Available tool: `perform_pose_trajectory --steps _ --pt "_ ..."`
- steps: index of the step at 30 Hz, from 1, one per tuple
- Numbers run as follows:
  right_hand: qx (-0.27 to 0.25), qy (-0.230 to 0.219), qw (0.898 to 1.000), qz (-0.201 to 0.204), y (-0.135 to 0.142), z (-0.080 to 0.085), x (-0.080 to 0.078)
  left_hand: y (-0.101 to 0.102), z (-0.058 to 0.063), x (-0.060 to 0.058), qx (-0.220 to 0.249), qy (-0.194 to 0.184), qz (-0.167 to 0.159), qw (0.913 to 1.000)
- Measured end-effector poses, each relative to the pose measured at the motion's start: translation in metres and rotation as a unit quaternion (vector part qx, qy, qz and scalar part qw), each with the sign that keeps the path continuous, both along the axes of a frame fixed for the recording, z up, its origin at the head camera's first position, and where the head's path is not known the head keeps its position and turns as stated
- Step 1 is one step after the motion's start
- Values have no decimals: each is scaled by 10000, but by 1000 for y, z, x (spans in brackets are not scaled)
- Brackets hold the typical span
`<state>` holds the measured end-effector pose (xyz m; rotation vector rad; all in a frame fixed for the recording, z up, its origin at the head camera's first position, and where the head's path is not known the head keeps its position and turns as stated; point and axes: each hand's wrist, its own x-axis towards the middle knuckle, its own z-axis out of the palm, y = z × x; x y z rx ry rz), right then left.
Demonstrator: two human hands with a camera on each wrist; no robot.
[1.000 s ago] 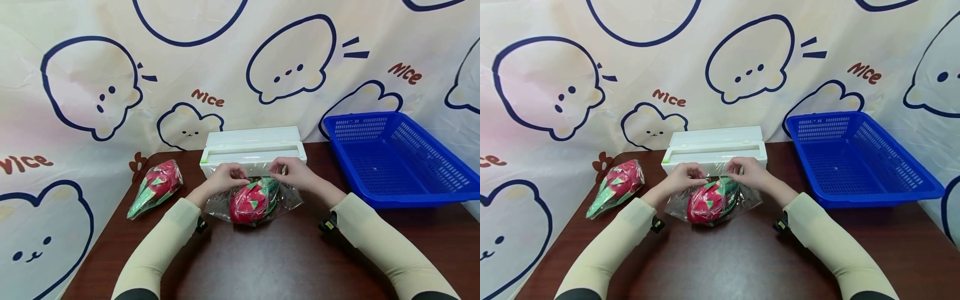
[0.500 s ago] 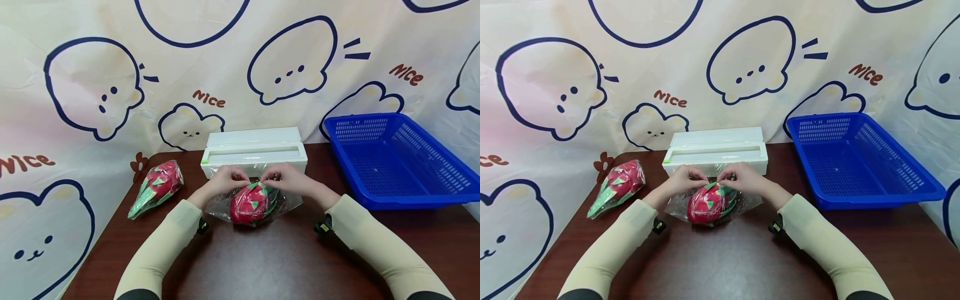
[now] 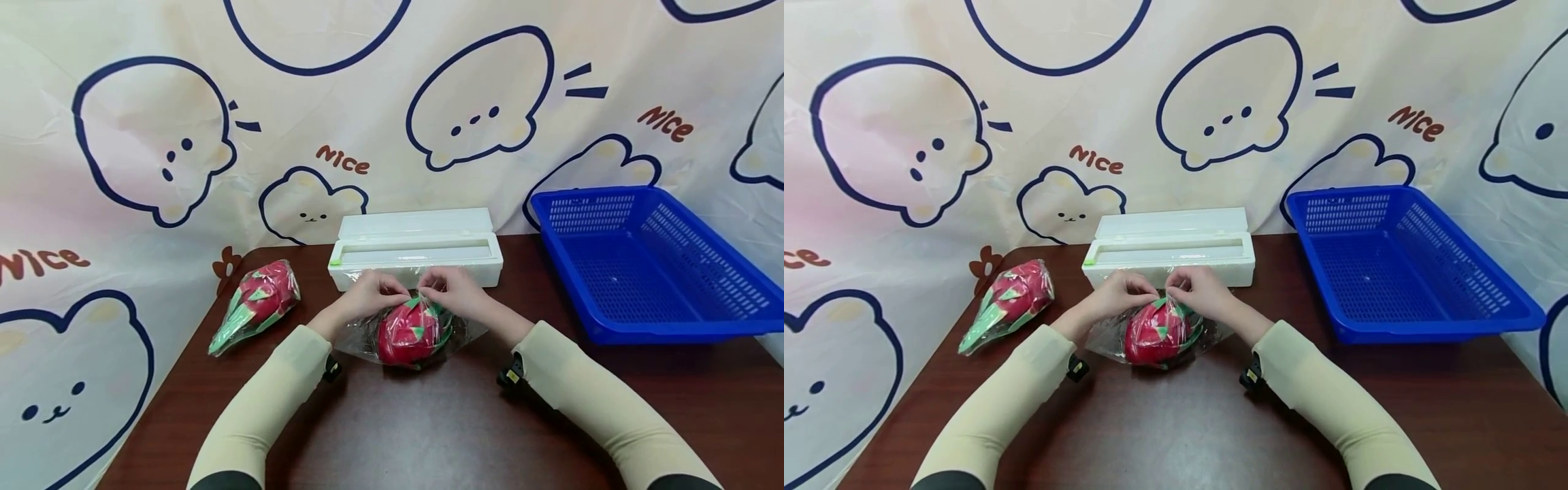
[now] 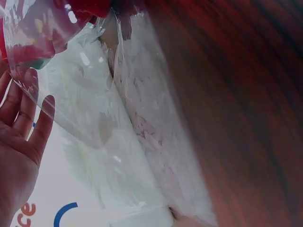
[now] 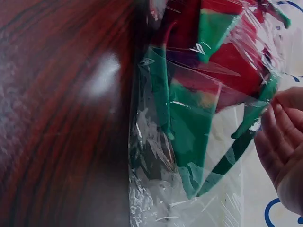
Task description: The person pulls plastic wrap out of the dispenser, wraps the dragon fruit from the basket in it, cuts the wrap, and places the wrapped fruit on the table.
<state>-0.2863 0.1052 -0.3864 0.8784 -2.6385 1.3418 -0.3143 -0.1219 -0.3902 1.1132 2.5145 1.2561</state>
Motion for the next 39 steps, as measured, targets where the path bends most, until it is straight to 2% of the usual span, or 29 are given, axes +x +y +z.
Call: perform_pose_trajectory --steps 4,8,14,17,20,23,25,29,34,39 --pt "-116 -145 9998 -9 -2 -2 0 0 0 1 -12 -153 41 9999" --pt "-46 73 9999 127 0 -6 -4 -3 -1 -1 -51 -319 104 9994" --pt "208 393 9986 288 4 -9 -6 -11 -3 -8 291 -1192 338 9919" --pt "212 398 9983 365 5 -9 -5 -16 0 -7 495 -1364 546 9879" --pt "83 377 9983 437 8 -9 -4 -20 10 0 530 -1088 683 9903" --pt "-21 522 9977 439 12 -8 -1 -24 18 10 406 -584 665 9953" --pt "-89 714 9964 454 15 -6 3 -28 25 20 335 -248 516 9978" --pt "-222 1122 9913 652 21 -1 10 -34 30 39 460 342 81 9983" --pt "-270 1392 9852 966 27 -1 15 -36 27 61 594 542 -302 9963" --pt "10 1367 9849 1059 30 -4 17 -31 20 74 264 698 -666 9950"
